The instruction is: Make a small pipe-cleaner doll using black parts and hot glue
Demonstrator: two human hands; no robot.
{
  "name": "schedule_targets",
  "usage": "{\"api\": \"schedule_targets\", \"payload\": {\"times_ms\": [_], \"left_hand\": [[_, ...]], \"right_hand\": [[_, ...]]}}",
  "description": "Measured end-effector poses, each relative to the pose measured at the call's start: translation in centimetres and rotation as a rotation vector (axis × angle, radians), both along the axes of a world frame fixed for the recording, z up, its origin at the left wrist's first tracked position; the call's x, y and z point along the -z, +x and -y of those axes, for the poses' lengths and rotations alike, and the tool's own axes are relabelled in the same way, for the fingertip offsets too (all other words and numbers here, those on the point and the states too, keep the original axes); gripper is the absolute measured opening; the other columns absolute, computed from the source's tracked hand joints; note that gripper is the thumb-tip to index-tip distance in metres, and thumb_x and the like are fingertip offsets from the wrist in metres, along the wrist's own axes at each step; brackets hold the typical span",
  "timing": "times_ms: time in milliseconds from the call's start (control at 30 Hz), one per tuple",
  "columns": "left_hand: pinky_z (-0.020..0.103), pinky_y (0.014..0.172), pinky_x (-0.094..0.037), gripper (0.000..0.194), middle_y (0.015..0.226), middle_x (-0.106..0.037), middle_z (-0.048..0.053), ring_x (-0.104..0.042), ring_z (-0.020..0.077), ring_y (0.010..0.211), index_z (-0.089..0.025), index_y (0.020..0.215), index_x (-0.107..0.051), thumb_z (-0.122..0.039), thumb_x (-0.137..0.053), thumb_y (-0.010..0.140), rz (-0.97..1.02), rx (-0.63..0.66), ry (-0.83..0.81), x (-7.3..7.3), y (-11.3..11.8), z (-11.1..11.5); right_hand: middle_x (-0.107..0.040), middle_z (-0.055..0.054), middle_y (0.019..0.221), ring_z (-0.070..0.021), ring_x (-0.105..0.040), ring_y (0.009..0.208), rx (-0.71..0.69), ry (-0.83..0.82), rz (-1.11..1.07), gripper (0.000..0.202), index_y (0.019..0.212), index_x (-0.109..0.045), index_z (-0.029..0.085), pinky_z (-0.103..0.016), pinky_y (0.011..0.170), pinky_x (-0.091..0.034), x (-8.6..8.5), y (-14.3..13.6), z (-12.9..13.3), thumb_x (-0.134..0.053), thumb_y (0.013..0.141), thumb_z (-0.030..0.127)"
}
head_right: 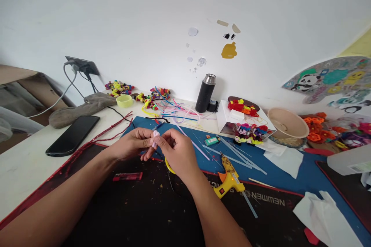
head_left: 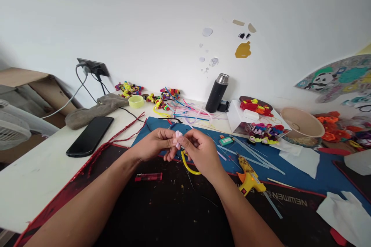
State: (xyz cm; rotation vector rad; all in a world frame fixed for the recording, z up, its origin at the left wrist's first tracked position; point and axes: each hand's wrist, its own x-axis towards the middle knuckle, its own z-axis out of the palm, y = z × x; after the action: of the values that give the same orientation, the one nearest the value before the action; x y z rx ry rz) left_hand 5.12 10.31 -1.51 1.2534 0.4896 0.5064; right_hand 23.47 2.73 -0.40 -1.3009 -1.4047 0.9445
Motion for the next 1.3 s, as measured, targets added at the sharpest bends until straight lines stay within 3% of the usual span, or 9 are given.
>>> {"api": "schedule_targets", "payload": {"times_ms": [200, 400, 600, 800, 933, 1200, 1300], "left_hand": [[0.020, 0.037, -0.032, 0.041, 0.048, -0.062, 0.002, -0.047, 0.0095, 0.035, -0.015, 0.075, -0.073, -0.053, -0.086, 0.079, -0.013, 0.091, -0.134, 0.0, -0.5, 0.1], [0.020, 0.035, -0.022, 0.040, 0.043, -0.054, -0.001, -0.037, 0.0072, 0.033, -0.014, 0.070, -0.072, -0.050, -0.088, 0.075, -0.044, 0.199, -0.203, -0.2, -0.8, -0.1], [0.019, 0.037, -0.024, 0.039, 0.042, -0.050, -0.003, -0.037, 0.0076, 0.035, -0.015, 0.072, -0.072, -0.050, -0.088, 0.076, -0.005, 0.106, -0.231, -0.5, -0.3, 0.3], [0.020, 0.042, -0.037, 0.054, 0.054, -0.062, 0.001, -0.053, 0.0108, 0.043, -0.014, 0.084, -0.075, -0.068, -0.080, 0.078, -0.038, -0.030, -0.078, -0.6, 0.1, 0.6], [0.020, 0.047, -0.042, 0.047, 0.059, -0.067, 0.002, -0.060, 0.0128, 0.050, -0.015, 0.082, -0.074, -0.061, -0.081, 0.082, -0.159, -0.073, 0.114, -1.2, 0.3, 0.8], [0.022, 0.044, -0.041, 0.047, 0.054, -0.066, 0.002, -0.059, 0.0139, 0.046, -0.017, 0.078, -0.073, -0.063, -0.081, 0.080, -0.222, -0.140, 0.175, -1.3, 0.7, 1.0], [0.022, 0.043, -0.036, 0.048, 0.049, -0.060, 0.000, -0.050, 0.0118, 0.042, -0.017, 0.074, -0.071, -0.064, -0.077, 0.083, -0.251, -0.155, 0.238, -1.1, 0.6, 1.0]], "right_hand": [[-0.071, 0.001, 0.075, -0.0088, -0.051, 0.046, -0.169, -0.124, -0.276, 0.037, 0.092, -0.062, 0.022, -0.021, 0.043, -0.039, -0.4, -0.3, 0.0, -0.077, 0.088, 0.055], [-0.073, 0.000, 0.077, -0.0072, -0.051, 0.043, -0.246, -0.189, -0.331, 0.039, 0.099, -0.063, 0.021, -0.019, 0.038, -0.030, -0.5, -0.4, 0.0, -0.076, 0.087, 0.056], [-0.056, 0.009, 0.052, -0.0086, -0.045, 0.038, -0.218, -0.227, -0.412, 0.039, 0.092, -0.061, 0.022, -0.019, 0.038, -0.029, -0.5, -0.4, 0.0, -0.077, 0.085, 0.057], [-0.049, 0.010, 0.047, -0.0078, -0.042, 0.036, -0.052, -0.146, -0.429, 0.035, 0.084, -0.061, 0.021, -0.021, 0.039, -0.031, 0.3, -0.3, -0.5, -0.077, 0.086, 0.053], [-0.050, 0.010, 0.046, -0.0084, -0.042, 0.036, 0.000, -0.095, -0.378, 0.033, 0.085, -0.061, 0.021, -0.022, 0.039, -0.032, 0.6, -0.4, -0.6, -0.075, 0.087, 0.051], [-0.050, 0.010, 0.046, -0.0092, -0.042, 0.035, -0.003, -0.096, -0.314, 0.031, 0.086, -0.058, 0.022, -0.022, 0.039, -0.032, 0.5, -0.5, -0.5, -0.071, 0.088, 0.051], [-0.049, 0.011, 0.046, -0.0087, -0.042, 0.035, -0.028, -0.120, -0.358, 0.034, 0.086, -0.057, 0.023, -0.021, 0.039, -0.031, 0.6, -0.5, -0.6, -0.074, 0.087, 0.052]]}}
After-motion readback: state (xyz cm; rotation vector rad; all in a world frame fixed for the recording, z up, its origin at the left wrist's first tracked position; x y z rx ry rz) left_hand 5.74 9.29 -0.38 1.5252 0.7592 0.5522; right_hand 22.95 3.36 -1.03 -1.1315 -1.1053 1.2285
